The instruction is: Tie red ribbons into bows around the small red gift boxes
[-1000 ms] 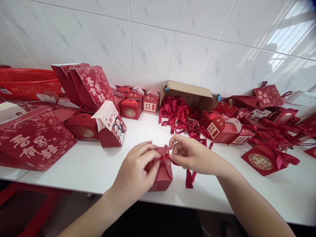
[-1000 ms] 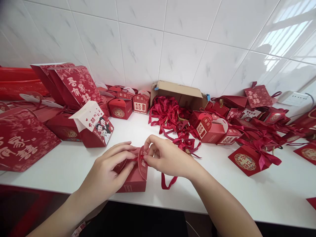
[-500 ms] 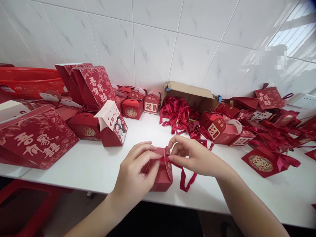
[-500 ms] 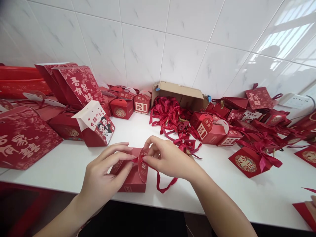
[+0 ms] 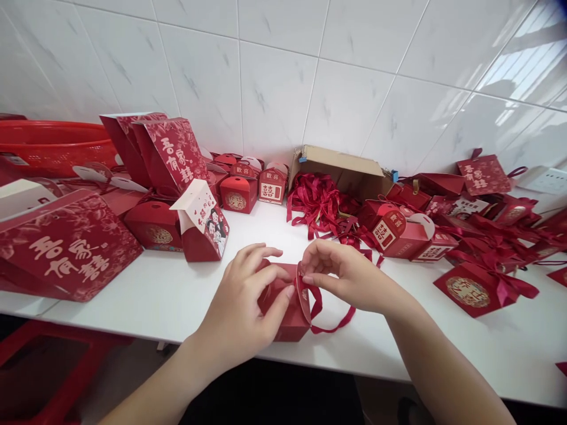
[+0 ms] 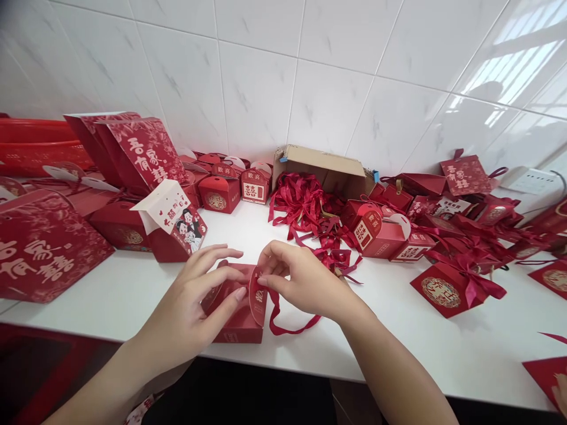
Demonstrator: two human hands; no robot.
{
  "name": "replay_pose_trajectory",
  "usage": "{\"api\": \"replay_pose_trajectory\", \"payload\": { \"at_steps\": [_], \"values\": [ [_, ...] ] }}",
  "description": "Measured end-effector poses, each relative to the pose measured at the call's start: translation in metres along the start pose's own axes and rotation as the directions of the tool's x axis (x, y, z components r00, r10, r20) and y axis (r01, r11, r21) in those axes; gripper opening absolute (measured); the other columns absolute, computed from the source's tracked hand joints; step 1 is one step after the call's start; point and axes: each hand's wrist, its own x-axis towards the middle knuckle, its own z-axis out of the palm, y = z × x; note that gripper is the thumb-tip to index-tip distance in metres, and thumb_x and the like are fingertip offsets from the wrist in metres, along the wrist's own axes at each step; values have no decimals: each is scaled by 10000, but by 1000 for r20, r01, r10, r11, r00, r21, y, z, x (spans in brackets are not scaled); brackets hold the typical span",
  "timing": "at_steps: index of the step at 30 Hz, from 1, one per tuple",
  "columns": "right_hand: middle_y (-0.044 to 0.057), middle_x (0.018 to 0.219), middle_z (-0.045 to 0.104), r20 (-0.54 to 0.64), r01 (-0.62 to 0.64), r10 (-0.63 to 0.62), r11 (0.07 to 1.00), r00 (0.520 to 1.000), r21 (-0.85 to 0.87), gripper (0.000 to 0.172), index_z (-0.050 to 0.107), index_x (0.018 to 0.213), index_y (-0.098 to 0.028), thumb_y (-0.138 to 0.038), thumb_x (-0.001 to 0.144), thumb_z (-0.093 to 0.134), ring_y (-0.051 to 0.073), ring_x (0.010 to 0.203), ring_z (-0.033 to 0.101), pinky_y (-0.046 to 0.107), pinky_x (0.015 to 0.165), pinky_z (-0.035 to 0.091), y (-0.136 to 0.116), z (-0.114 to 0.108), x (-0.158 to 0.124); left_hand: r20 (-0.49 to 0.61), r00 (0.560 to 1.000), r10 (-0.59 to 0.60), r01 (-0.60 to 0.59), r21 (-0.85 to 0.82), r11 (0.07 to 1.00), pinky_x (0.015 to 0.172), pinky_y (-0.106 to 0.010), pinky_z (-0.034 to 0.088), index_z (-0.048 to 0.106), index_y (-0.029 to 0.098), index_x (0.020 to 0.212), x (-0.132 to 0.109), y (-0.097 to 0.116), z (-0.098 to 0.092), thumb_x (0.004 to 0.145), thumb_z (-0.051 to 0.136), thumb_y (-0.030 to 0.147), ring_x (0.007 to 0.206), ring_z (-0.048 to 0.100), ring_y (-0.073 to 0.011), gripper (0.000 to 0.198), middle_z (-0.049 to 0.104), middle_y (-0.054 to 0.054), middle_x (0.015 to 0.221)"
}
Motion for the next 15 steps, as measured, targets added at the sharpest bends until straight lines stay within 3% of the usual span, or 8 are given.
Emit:
{"api": "replay_pose_trajectory", "payload": {
  "at_steps": [7,11,15],
  "values": [
    [-10,827,613,-1,8,-8,1000,1000,-14,73,530,864,-202,-178,834,592,120,739,582,271,695,494,2,1,0,69,996,-54,64,-166,984,995,-440,397,641,237,810,3,-2,-1,892,452,278,1216,454,-258,209,573,-57,1202],
    [-5,824,612,-35,38,-42,994,999,-98,60,522,846,-206,-205,846,582,133,752,584,288,699,496,1,2,0,5,998,-64,64,-125,990,977,-426,397,607,211,734,7,-3,3,838,508,221,1166,495,-258,145,575,-67,1164],
    [52,1035,629,-63,160,-181,956,982,-246,127,607,972,-202,-253,858,587,177,974,583,353,887,456,-10,2,7,-137,991,-9,-4,-98,995,982,-397,378,571,202,729,17,3,-6,820,504,166,1125,517,-235,119,565,-60,1122]
  ]
}}
